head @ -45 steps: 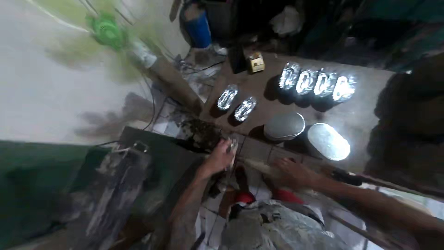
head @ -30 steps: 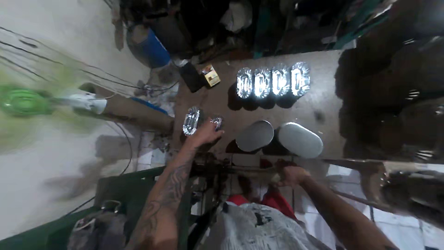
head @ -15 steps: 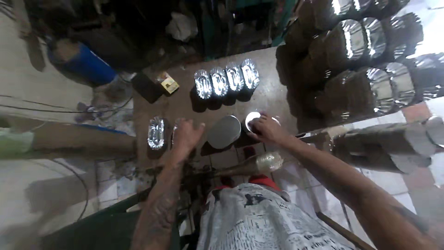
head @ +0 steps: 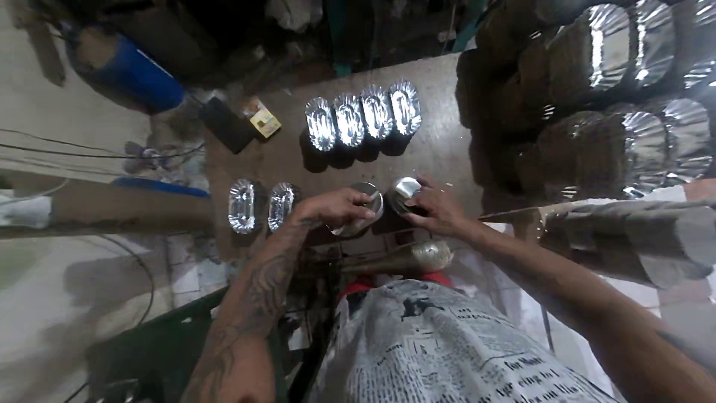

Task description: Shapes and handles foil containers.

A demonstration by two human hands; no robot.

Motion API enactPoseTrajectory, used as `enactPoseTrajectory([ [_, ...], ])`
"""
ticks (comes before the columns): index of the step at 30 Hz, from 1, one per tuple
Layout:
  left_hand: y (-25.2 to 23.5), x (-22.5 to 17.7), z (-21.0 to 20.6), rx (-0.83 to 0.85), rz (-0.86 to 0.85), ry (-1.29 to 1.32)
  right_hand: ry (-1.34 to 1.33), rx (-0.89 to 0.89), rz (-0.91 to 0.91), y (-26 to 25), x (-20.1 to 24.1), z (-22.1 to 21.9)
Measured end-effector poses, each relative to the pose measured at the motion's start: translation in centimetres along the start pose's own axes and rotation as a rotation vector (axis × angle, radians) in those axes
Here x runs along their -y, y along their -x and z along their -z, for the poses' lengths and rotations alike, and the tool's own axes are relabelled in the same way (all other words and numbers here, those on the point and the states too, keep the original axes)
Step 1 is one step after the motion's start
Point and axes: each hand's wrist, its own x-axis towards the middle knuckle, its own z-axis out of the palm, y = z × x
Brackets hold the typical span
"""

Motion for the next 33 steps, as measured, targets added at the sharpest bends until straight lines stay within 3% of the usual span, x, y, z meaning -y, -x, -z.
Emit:
enactPoseTrajectory([
  [4, 0.0, -0.9, -0.8, -0.123, -0.021, -0.213, 0.277, 0.091, -0.024, -0.1, 0.6, -0.7],
  [7, 2.8, -2.6, -4.5, -0.424, -0.049, -0.412, 0.326, -0.060, -0.059, -0.2, 5.1, -0.3],
  [8, 4.7, -2.7, -5.9, -0.572, -0.136, -0.324, 0.204, -0.134, -0.103, -0.5, 7.1, -0.2],
  [10, 8.1, -1.6, -9.6, -0.812, -0.343, 0.252, -0.345, -0.257, -0.262, -0.9, 11.1, -1.8],
  [11, 9.2, -0.8, -11.1, -0.855, -0.351, 0.552, -0.658, -0.304, -0.369, -1.4, 12.8, -3.3],
  [13, 9.9, 1.6, -13.5, -0.904, -0.245, 0.885, -0.982, -0.301, -0.582, -2.6, 15.6, -6.8],
  [16, 11.1, 4.0, -16.1, -0.916, -0.139, 1.242, -1.022, 0.012, -0.724, -3.0, 17.8, -8.4],
  [18, 11.6, 4.8, -17.6, -0.944, -0.301, 1.413, -1.096, 0.230, -0.648, -2.9, 17.7, -7.6],
  [20, 9.7, 6.5, -19.3, -0.961, -0.522, 1.431, -1.225, 0.271, -0.571, -2.2, 17.1, -8.2],
  [21, 8.5, 7.1, -19.6, -0.945, -0.545, 1.410, -1.216, 0.254, -0.559, -1.6, 16.4, -8.5],
  [22, 7.1, 8.0, -19.5, -0.900, -0.501, 1.372, -1.120, 0.230, -0.558, -0.9, 15.2, -8.5],
  [24, 3.8, 10.2, -19.1, -0.748, -0.206, 0.969, -0.663, 0.301, -0.464, 2.3, 11.4, -7.8],
  [26, -0.8, 11.3, -18.0, -0.500, 0.121, 0.468, -0.196, 0.546, -0.315, 6.5, 8.0, -6.3],
  [28, -5.7, 11.8, -17.8, -0.352, 0.370, 0.186, 0.060, 0.838, -0.363, 10.2, 6.3, -5.2],
  [30, -7.3, 10.8, -17.5, -0.262, 0.560, 0.103, 0.134, 1.016, -0.486, 13.0, 5.4, -5.5],
  [33, -7.2, 10.4, -17.7, -0.233, 0.587, 0.176, 0.101, 0.968, -0.553, 17.2, 4.0, -6.7],
])
